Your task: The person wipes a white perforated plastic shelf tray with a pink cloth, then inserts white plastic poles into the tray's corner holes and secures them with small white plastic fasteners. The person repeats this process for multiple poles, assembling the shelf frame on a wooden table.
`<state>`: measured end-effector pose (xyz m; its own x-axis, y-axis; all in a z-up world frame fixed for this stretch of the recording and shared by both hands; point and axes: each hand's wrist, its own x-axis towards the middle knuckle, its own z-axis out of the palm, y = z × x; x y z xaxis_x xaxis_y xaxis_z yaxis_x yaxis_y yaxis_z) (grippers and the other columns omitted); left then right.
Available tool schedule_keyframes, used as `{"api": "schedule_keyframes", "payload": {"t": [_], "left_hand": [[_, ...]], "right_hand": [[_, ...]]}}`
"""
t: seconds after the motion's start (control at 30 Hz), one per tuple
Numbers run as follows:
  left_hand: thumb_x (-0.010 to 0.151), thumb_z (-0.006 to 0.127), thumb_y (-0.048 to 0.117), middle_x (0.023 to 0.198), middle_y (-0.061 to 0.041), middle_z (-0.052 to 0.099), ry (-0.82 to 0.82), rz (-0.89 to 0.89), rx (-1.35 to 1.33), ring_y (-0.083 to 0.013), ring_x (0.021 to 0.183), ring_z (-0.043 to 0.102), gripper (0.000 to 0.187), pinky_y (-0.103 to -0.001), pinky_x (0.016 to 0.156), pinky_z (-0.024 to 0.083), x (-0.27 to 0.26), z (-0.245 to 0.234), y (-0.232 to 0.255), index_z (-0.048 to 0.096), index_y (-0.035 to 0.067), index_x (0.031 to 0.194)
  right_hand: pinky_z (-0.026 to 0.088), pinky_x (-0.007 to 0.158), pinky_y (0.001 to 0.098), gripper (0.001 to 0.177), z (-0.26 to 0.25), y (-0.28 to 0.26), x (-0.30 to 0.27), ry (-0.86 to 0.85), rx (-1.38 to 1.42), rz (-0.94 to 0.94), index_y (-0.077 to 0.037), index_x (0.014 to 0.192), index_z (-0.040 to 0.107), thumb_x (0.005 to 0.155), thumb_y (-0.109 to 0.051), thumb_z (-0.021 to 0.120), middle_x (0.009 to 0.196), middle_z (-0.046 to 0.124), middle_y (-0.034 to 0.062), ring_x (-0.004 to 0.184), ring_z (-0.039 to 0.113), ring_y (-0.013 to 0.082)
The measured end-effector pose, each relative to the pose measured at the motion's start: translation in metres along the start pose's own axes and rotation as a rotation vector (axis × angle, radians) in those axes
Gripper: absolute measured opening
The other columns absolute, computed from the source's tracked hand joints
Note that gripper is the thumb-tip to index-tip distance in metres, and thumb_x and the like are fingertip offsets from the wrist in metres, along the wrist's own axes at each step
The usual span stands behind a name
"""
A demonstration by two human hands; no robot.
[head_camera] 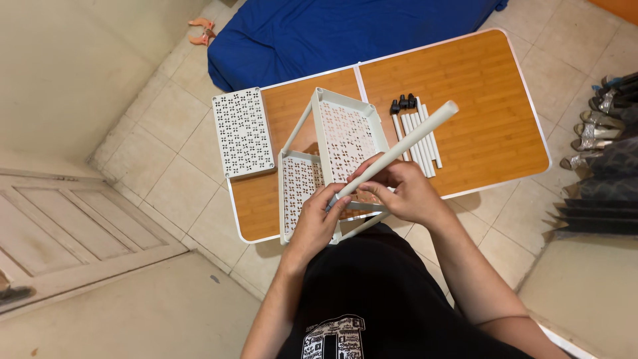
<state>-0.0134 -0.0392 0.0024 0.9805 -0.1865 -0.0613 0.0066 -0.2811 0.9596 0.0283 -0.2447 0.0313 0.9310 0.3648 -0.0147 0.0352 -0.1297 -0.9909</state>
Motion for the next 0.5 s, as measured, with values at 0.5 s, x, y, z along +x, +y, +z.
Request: {"api": "schedule_keyframes", "payload": {"t": [0.5], "left_hand": [[0.099, 0.065, 0.017, 0.103, -0.007, 0.068, -0.107, -0.008, -0.157, -0.0156, 0.088, 0.071, 0.021, -0.030, 0.075, 0.063, -0.008, -0.027, -0.009, 0.069, 0.005, 0.115]], "right_hand": [[0.060, 0.094, 0.0355, 0.028, 0.036, -0.014, -0.006, 0.003, 0.059, 0.043, 0.001, 0.118, 0.064, 0.091, -0.002, 0.069, 0.112, 0.075, 0.0124, 0.106, 0.074, 0.0192]]}}
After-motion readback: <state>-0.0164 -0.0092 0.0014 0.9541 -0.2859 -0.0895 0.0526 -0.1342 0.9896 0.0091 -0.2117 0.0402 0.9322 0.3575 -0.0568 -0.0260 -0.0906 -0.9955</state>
